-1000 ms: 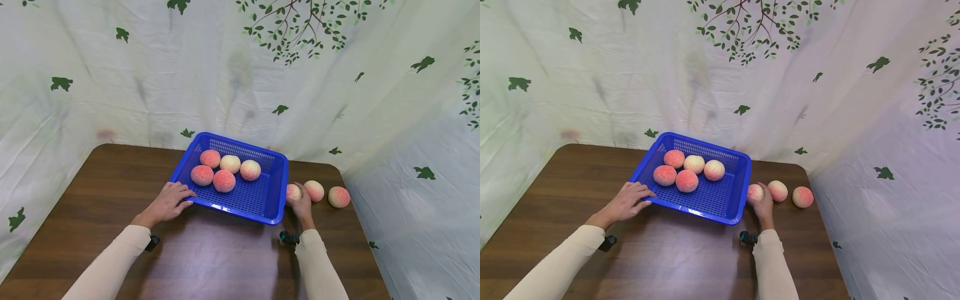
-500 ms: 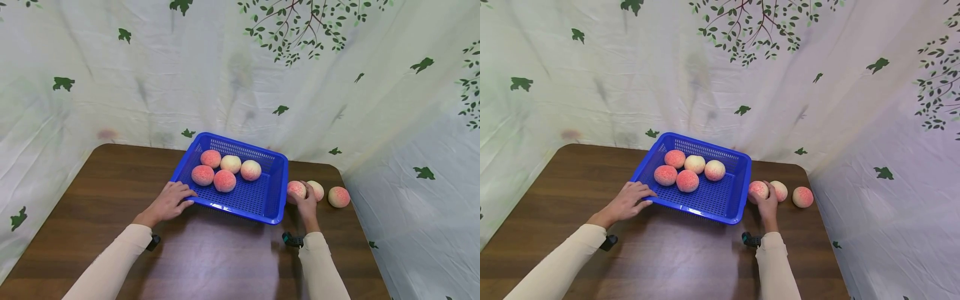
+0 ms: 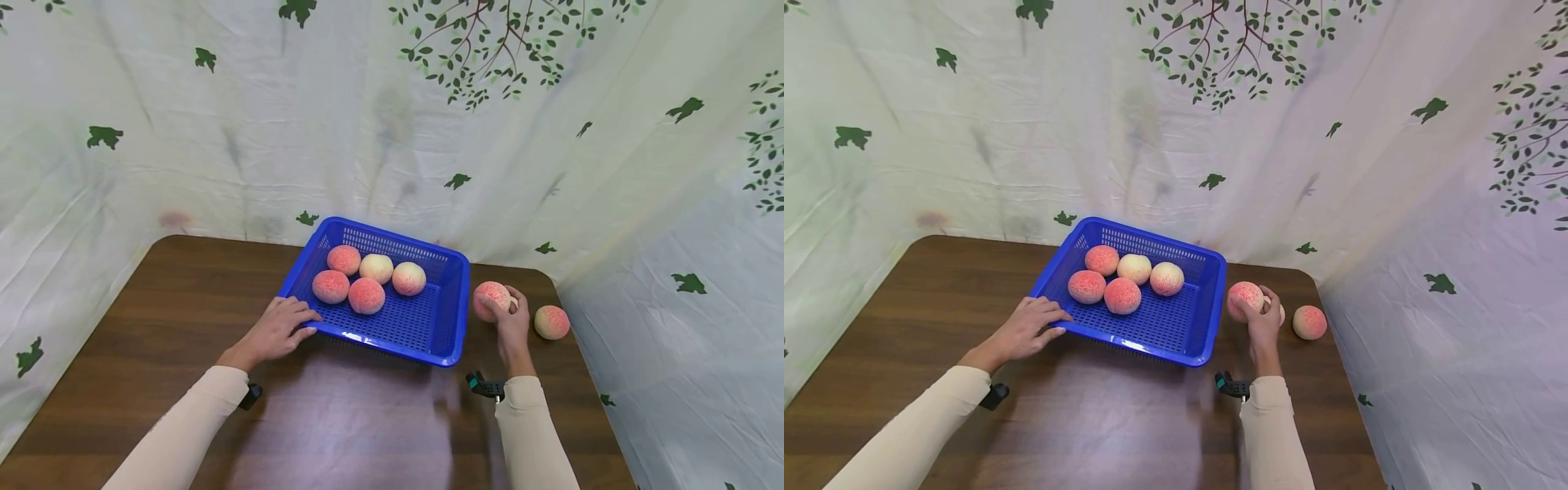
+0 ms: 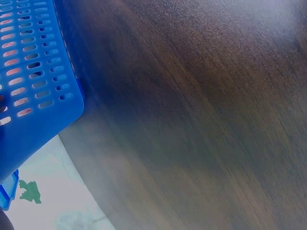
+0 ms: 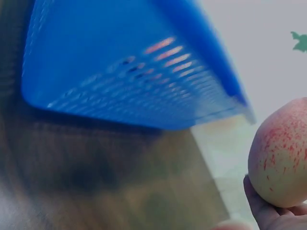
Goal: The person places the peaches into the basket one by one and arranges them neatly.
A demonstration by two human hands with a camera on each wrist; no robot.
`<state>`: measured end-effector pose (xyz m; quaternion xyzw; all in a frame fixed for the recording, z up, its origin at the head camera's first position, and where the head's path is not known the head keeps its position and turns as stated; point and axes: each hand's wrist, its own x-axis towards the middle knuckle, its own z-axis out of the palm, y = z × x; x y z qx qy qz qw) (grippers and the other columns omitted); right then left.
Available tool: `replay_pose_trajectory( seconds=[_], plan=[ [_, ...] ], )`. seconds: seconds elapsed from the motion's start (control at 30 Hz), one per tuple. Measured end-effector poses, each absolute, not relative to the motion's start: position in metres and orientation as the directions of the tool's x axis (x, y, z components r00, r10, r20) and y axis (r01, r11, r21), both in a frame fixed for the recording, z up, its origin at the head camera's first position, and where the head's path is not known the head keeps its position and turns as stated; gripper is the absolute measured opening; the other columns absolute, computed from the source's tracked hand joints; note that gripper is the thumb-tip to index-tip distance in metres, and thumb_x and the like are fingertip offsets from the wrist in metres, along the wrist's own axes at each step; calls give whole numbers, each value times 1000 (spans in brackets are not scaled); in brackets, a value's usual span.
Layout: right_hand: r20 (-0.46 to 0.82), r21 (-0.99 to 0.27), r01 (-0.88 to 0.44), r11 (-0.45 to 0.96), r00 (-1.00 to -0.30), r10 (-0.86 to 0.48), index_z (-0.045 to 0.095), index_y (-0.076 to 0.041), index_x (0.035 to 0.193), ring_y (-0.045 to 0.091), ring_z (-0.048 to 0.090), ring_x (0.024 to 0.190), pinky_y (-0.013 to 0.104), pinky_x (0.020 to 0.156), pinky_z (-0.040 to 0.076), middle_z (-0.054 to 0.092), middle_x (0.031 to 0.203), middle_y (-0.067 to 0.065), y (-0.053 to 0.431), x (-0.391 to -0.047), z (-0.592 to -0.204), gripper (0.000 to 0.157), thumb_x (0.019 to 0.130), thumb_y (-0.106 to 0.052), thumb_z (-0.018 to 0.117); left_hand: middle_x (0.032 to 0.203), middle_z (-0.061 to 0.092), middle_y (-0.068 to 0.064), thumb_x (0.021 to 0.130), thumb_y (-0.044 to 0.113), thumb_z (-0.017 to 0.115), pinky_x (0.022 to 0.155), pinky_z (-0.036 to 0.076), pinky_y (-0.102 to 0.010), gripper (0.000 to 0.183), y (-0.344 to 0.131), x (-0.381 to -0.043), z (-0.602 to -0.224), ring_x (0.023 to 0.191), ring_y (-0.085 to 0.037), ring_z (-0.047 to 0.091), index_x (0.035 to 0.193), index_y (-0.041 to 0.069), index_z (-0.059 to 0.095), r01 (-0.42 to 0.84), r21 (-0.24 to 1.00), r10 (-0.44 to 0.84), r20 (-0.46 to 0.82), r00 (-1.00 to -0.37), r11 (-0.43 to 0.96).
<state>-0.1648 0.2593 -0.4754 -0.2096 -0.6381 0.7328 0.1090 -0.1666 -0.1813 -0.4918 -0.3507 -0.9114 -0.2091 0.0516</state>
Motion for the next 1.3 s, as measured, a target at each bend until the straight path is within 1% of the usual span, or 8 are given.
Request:
replay_pose_trajectory(
  seconds=[0.13, 0.33, 0.43, 0.63, 0.93, 1.1, 1.2, 1.3],
  plan=[
    [-155, -986, 112, -124, -893, 423, 40, -12, 134, 13, 52, 103, 19, 78, 48, 53, 121, 5, 253, -166, -466, 67, 80, -18, 80, 93, 61, 1, 92, 20, 63, 88, 33, -46, 15, -181, -167, -492, 91, -21, 51, 105, 14, 69, 665, 342, 621, 245, -745, 663],
    [-133, -991, 119, -59, -925, 357, 40, -12, 135, 14, 49, 112, 22, 88, 45, 51, 129, 5, 235, -171, -452, 69, 80, -24, 80, 93, 61, 0, 92, 20, 64, 88, 33, -46, 15, -182, -167, -493, 91, -22, 51, 104, 13, 69, 671, 347, 619, 264, -740, 655],
    [-114, -992, 91, -86, -941, 319, 40, -11, 133, 16, 50, 113, 25, 90, 44, 52, 127, 6, 225, -175, -448, 65, 82, -19, 78, 93, 61, 0, 92, 20, 64, 88, 33, -46, 15, -183, -167, -494, 91, -22, 51, 103, 13, 69, 674, 346, 620, 268, -738, 653],
    [-65, -991, 29, -129, -956, 285, 41, -7, 131, 17, 54, 109, 24, 86, 47, 55, 125, 9, 206, -182, -446, 60, 83, -9, 76, 93, 61, 1, 91, 20, 64, 89, 33, -46, 15, -183, -168, -494, 91, -22, 52, 104, 13, 69, 671, 345, 618, 265, -740, 656],
    [-85, -992, 53, -117, -954, 288, 44, -8, 132, 20, 55, 105, 26, 83, 48, 56, 123, 12, 179, -189, -452, 62, 80, -13, 79, 93, 61, 1, 91, 21, 64, 87, 34, -45, 15, -183, -167, -494, 90, -21, 51, 104, 14, 69, 674, 339, 620, 266, -738, 657],
    [-90, -992, 53, -116, -938, 335, 46, -7, 131, 20, 56, 104, 24, 80, 48, 58, 123, 13, 165, -195, -459, 64, 78, -14, 81, 93, 61, 1, 91, 21, 65, 86, 34, -45, 15, -183, -167, -494, 90, -21, 51, 103, 14, 69, 682, 335, 622, 281, -731, 651],
    [-98, -993, 64, -103, -926, 364, 46, -7, 131, 20, 55, 107, 27, 83, 47, 58, 126, 13, 157, -197, -463, 67, 76, -13, 83, 93, 61, 1, 91, 22, 64, 86, 34, -44, 15, -182, -167, -493, 90, -21, 51, 103, 14, 69, 685, 333, 625, 281, -728, 648],
    [-101, -994, 77, -79, -920, 378, 44, -5, 131, 22, 54, 112, 32, 90, 46, 55, 130, 13, 150, -199, -467, 70, 74, -12, 84, 92, 61, 1, 92, 22, 64, 86, 34, -44, 15, -182, -167, -493, 90, -21, 51, 103, 14, 69, 685, 330, 627, 277, -728, 650]
  ],
)
